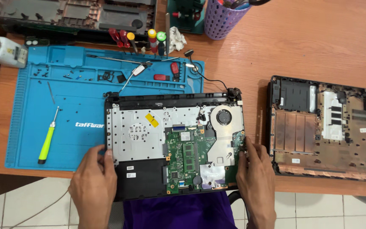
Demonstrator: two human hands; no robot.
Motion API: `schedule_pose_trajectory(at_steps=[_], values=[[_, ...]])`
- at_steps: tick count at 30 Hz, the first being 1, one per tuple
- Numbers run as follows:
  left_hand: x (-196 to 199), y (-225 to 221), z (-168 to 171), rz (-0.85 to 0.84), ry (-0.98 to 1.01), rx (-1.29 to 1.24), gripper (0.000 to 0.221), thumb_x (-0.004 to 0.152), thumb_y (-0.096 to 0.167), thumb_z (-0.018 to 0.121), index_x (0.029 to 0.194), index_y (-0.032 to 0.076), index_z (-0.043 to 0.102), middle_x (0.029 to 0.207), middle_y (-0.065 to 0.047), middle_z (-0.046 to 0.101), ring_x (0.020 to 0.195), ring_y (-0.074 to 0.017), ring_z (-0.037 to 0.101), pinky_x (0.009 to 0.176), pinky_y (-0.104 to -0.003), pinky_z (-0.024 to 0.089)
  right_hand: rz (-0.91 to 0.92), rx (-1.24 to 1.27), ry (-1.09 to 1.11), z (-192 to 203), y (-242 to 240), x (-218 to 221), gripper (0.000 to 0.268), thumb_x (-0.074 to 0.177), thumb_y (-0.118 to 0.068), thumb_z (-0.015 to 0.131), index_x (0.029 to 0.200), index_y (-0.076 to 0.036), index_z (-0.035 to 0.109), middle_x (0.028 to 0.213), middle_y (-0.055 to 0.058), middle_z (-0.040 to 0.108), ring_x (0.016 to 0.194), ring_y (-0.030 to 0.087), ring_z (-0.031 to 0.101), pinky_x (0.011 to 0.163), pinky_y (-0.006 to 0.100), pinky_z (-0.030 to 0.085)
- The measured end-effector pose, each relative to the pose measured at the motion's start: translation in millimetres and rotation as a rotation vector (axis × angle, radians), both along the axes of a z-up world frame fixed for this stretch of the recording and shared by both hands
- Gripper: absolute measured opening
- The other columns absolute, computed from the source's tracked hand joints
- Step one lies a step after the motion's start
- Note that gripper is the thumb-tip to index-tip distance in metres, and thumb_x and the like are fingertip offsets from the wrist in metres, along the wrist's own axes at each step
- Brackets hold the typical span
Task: The person manipulates the internal hardware of an open laptop, tilting the screen, handling small connectors near the hinge, and using a screwdriver on a blue anti-static mat.
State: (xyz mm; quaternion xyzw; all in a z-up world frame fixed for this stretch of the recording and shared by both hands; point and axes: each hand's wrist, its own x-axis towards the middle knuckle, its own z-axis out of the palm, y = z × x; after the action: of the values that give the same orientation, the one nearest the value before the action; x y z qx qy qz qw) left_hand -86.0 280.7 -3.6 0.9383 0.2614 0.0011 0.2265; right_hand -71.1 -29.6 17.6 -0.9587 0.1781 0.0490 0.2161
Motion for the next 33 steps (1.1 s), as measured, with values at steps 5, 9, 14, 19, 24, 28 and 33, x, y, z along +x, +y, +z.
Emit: schedule_pose_trajectory(at_steps=[5, 9, 14, 19, 24, 28, 33], values=[[3.2, 1.8, 1.0, -0.135, -0.067, 0.132, 0.023, 0.1, 0.023, 0.061, 0.109, 0.003, 0.067, 0.093, -0.017, 0.073, 0.081, -0.0377, 0.07, 0.07, -0.049, 0.054, 0.105, -0.082, -0.044, -7.1, -4.1, -2.4, 0.044, 0.096, -0.014, 0.055, 0.139, -0.001, 0.058, 0.124, 0.023, 0.062, 0.107, 0.042, 0.063, 0.085, 0.049, 0.052], [12.1, 6.5, 8.0, -0.165, 0.112, 0.12, 0.025, 0.101, 0.027, 0.059, 0.105, 0.003, 0.065, 0.09, -0.015, 0.073, 0.082, -0.0363, 0.071, 0.071, -0.048, 0.055, 0.16, -0.135, -0.06, -16.9, -3.2, -5.9, 0.049, 0.097, -0.017, 0.056, 0.143, 0.002, 0.054, 0.123, 0.027, 0.06, 0.109, 0.045, 0.062, 0.086, 0.051, 0.051], [44.0, 27.7, 13.3, -0.209, 0.084, 0.07, 0.028, 0.1, 0.03, 0.062, 0.106, 0.004, 0.068, 0.099, -0.017, 0.072, 0.086, -0.0396, 0.068, 0.073, -0.05, 0.053, 0.172, -0.161, -0.088, -26.9, -7.6, -8.8, 0.055, 0.097, -0.022, 0.059, 0.145, 0.004, 0.053, 0.125, 0.028, 0.059, 0.113, 0.044, 0.06, 0.092, 0.05, 0.05], [99.1, 48.2, -7.4, -0.319, -0.369, -0.313, 0.031, 0.097, 0.012, 0.065, 0.126, 0.0, 0.067, 0.109, -0.015, 0.07, 0.086, -0.027, 0.069, 0.072, -0.039, 0.055, 0.12, -0.221, 0.038, -31.3, -13.6, -9.1, 0.056, 0.098, -0.027, 0.06, 0.146, -0.001, 0.055, 0.128, 0.023, 0.061, 0.115, 0.04, 0.06, 0.098, 0.049, 0.049], [122.2, 66.9, -21.1, -0.397, -0.342, -0.437, 0.024, 0.093, 0.009, 0.071, 0.116, 0.003, 0.072, 0.106, -0.01, 0.073, 0.085, -0.0211, 0.07, 0.065, -0.034, 0.056, 0.188, -0.308, -0.088, -10.7, 10.1, 2.4, 0.059, 0.095, -0.035, 0.064, 0.142, 0.001, 0.058, 0.132, 0.024, 0.059, 0.122, 0.04, 0.056, 0.098, 0.049, 0.048], [128.0, 76.2, -14.8, -0.473, -0.273, -0.503, 0.031, 0.088, 0.011, 0.075, 0.119, 0.006, 0.072, 0.1, -0.008, 0.071, 0.078, -0.0187, 0.068, 0.06, -0.034, 0.054, 0.336, 0.008, -0.248, 13.5, 74.0, 27.8, 0.056, 0.089, -0.03, 0.072, 0.136, -0.003, 0.061, 0.135, 0.022, 0.058, 0.117, 0.035, 0.059, 0.094, 0.045, 0.052], [133.5, 82.9, -2.5, -0.533, -0.117, -0.473, 0.04, 0.082, 0.016, 0.079, 0.12, 0.009, 0.069, 0.094, -0.007, 0.065, 0.068, -0.0217, 0.064, 0.063, -0.036, 0.053, 0.85, 0.153, -0.393, 11.2, 146.9, 96.6, 0.05, 0.088, -0.017, 0.075, 0.132, 0.002, 0.062, 0.124, 0.018, 0.064, 0.112, 0.036, 0.059, 0.093, 0.046, 0.05]])
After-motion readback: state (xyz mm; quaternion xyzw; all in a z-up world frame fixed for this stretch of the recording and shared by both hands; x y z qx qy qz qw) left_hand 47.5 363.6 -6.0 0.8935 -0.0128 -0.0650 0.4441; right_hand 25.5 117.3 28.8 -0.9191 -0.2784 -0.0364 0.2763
